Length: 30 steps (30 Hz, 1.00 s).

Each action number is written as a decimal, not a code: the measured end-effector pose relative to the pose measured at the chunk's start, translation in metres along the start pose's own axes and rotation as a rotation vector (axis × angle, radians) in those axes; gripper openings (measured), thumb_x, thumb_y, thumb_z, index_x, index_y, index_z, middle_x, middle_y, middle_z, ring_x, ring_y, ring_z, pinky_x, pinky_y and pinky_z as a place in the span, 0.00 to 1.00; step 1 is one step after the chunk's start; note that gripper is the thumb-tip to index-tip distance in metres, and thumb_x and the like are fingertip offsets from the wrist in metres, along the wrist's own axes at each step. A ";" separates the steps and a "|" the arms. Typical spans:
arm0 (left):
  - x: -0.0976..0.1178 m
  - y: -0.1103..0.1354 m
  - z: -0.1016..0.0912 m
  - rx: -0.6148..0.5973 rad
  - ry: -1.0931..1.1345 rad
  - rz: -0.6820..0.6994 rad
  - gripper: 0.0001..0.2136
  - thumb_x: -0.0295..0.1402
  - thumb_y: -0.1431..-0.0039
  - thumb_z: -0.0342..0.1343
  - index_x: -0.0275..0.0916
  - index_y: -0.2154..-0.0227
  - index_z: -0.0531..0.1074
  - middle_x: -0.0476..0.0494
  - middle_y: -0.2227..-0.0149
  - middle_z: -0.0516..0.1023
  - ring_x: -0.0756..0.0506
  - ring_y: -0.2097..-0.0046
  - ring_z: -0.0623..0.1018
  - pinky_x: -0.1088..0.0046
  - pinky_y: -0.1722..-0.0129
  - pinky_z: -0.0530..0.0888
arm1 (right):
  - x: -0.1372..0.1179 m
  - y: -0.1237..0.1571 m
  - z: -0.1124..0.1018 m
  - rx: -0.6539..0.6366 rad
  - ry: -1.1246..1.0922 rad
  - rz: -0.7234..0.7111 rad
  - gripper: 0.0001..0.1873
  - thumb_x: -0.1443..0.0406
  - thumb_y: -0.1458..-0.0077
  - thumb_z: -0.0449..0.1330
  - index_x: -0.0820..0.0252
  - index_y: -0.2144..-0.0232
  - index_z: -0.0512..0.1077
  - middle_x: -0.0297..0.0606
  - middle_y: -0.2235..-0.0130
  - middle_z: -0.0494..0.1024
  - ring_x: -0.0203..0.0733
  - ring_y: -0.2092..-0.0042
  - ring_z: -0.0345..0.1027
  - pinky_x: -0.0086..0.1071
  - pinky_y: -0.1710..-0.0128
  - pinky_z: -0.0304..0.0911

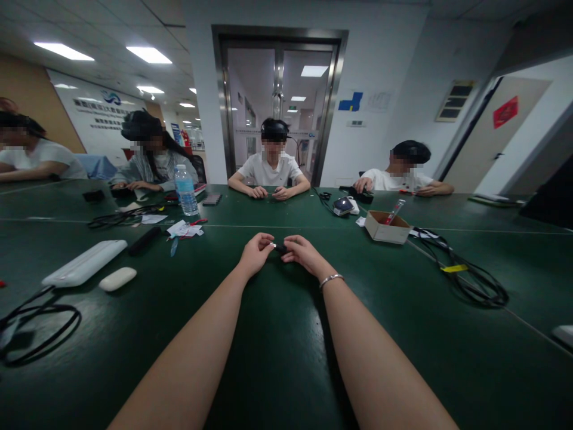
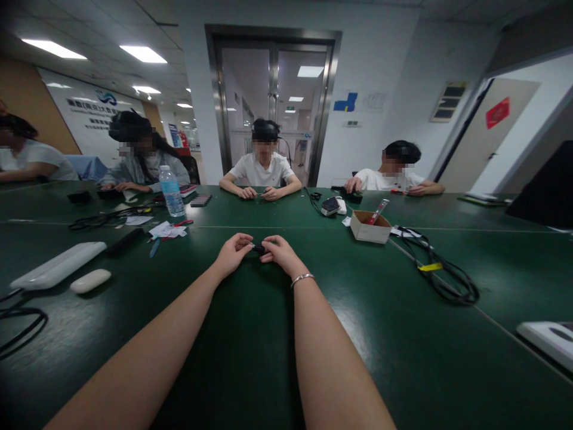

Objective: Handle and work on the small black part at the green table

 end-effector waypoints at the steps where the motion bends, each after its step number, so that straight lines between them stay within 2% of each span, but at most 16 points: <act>1: 0.000 0.000 0.000 -0.005 0.000 0.000 0.08 0.24 0.50 0.56 0.36 0.64 0.70 0.44 0.67 0.74 0.48 0.63 0.75 0.67 0.57 0.71 | 0.001 0.000 0.000 -0.003 0.022 0.014 0.07 0.74 0.44 0.54 0.63 0.61 0.63 0.34 0.74 0.71 0.34 0.77 0.71 0.24 0.77 0.71; 6: 0.000 -0.001 0.000 0.005 0.002 0.013 0.08 0.24 0.50 0.57 0.36 0.65 0.70 0.45 0.67 0.73 0.48 0.63 0.74 0.69 0.58 0.72 | 0.000 -0.002 0.001 0.006 0.002 -0.025 0.13 0.79 0.50 0.56 0.62 0.62 0.65 0.32 0.73 0.71 0.32 0.76 0.72 0.24 0.73 0.72; 9: -0.001 -0.001 0.000 0.006 0.003 0.005 0.08 0.24 0.50 0.57 0.36 0.65 0.70 0.45 0.67 0.73 0.49 0.64 0.74 0.69 0.58 0.72 | 0.002 -0.003 0.000 0.039 0.028 0.011 0.06 0.73 0.45 0.57 0.63 0.63 0.65 0.33 0.74 0.71 0.34 0.78 0.71 0.24 0.77 0.71; 11: 0.000 0.000 0.000 0.003 0.006 0.001 0.08 0.24 0.50 0.57 0.36 0.65 0.70 0.45 0.67 0.74 0.49 0.64 0.74 0.69 0.58 0.72 | 0.003 -0.003 0.001 0.020 0.084 0.020 0.05 0.72 0.44 0.56 0.63 0.63 0.65 0.33 0.76 0.70 0.33 0.79 0.70 0.23 0.80 0.69; 14: 0.000 0.000 0.000 0.002 0.008 -0.002 0.08 0.24 0.50 0.56 0.36 0.65 0.70 0.45 0.67 0.74 0.48 0.63 0.74 0.68 0.58 0.71 | 0.000 -0.002 0.002 -0.010 0.070 -0.037 0.14 0.78 0.50 0.58 0.62 0.61 0.64 0.32 0.72 0.71 0.32 0.77 0.71 0.22 0.78 0.70; 16: 0.001 0.000 0.000 0.009 0.009 0.003 0.08 0.24 0.50 0.56 0.36 0.65 0.70 0.45 0.67 0.74 0.48 0.63 0.74 0.69 0.58 0.71 | -0.002 0.000 0.001 -0.001 0.023 -0.048 0.17 0.78 0.51 0.59 0.60 0.60 0.62 0.32 0.70 0.72 0.34 0.76 0.73 0.24 0.75 0.72; 20: 0.001 -0.001 0.000 0.004 0.002 0.008 0.08 0.25 0.49 0.56 0.36 0.65 0.70 0.44 0.66 0.74 0.48 0.62 0.74 0.67 0.57 0.71 | 0.000 0.000 0.003 -0.004 0.058 0.025 0.08 0.72 0.44 0.57 0.63 0.61 0.63 0.35 0.73 0.73 0.37 0.77 0.73 0.25 0.79 0.70; 24: -0.002 -0.001 0.000 -0.010 -0.024 0.006 0.08 0.26 0.49 0.56 0.37 0.64 0.70 0.44 0.66 0.75 0.47 0.62 0.75 0.67 0.57 0.71 | 0.000 -0.001 0.004 -0.021 0.090 0.006 0.11 0.77 0.46 0.57 0.64 0.61 0.65 0.34 0.74 0.72 0.35 0.77 0.72 0.23 0.78 0.70; 27: -0.006 -0.001 0.000 -0.010 -0.078 -0.017 0.07 0.29 0.48 0.56 0.37 0.65 0.71 0.44 0.67 0.75 0.47 0.64 0.75 0.69 0.60 0.70 | -0.002 -0.001 0.003 -0.032 0.083 -0.028 0.14 0.80 0.49 0.56 0.64 0.61 0.66 0.33 0.72 0.72 0.34 0.77 0.72 0.22 0.78 0.70; 30: -0.010 -0.001 0.000 -0.011 -0.150 -0.049 0.09 0.37 0.46 0.54 0.38 0.64 0.71 0.46 0.71 0.74 0.48 0.68 0.73 0.72 0.67 0.69 | -0.002 0.000 0.003 -0.046 0.077 -0.034 0.14 0.80 0.49 0.55 0.64 0.62 0.67 0.34 0.69 0.73 0.32 0.76 0.72 0.21 0.77 0.71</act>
Point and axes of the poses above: each hand's wrist, its own y-axis away from the middle knuckle, its own z-axis out of the palm, x = y × z, the point moved 5 cm from there along -y, towards the middle knuckle
